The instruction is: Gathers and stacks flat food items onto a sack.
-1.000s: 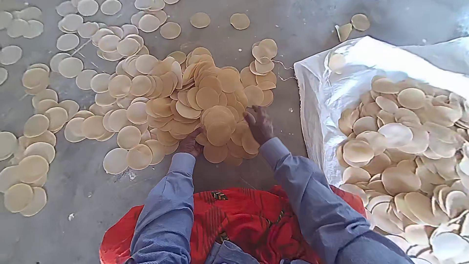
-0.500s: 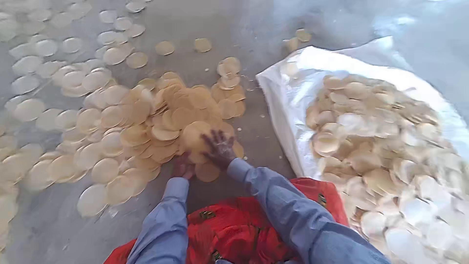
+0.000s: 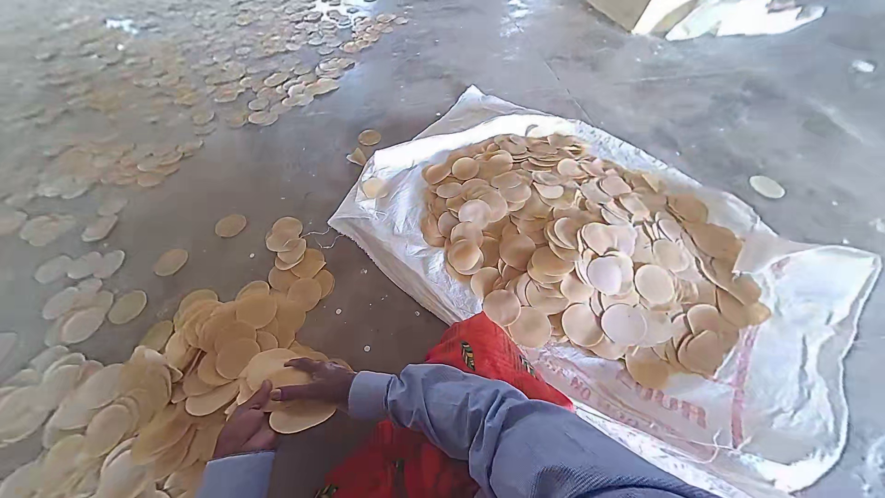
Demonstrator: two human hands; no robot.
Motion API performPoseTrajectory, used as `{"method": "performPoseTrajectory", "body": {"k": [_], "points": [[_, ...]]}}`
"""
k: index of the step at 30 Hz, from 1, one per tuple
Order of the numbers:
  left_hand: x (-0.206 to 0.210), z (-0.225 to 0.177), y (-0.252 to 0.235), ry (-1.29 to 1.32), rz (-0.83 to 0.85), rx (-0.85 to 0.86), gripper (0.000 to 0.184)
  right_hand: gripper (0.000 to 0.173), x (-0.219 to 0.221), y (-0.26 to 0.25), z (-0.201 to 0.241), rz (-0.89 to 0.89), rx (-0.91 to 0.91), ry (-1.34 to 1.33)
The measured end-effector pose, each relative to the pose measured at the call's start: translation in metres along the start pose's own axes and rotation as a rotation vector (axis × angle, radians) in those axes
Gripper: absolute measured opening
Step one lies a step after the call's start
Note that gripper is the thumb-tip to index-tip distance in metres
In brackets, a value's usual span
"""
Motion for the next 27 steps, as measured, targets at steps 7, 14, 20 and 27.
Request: {"method": "performPoseTrajectory", "body": {"k": [7, 14, 20, 27], "points": [[0.122, 0.007, 0.051, -0.464, 0.065, -0.032, 0.025, 0.08, -0.066, 0.069, 0.0, -0.269, -0.054, -0.491], [0.344, 0.045, 0.105, -1.244, 0.353, 0.295, 0.039, 0.066, -0.233, 0.154, 0.008, -0.777, -0.27, -0.617], [0.51, 0.149, 0.2, -1.382, 0.713, 0.535, 0.075, 0.061, -0.374, 0.268, -0.026, -1.315, -0.547, -0.947], [0.37, 0.188, 0.18, -1.334, 0.919, 0.56, 0.073, 0.054, -0.265, 0.39, -0.234, -1.16, 0.169, -0.983]]}}
Point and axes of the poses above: each hand's wrist, its own y-axis away from the middle knuckle, its own x-axis out of the palm, z = x × y, the point moved 6 cm from there along -y, towards the middle knuckle, and after that the axes turned 7 degrees about y, right-handed, at the moved point
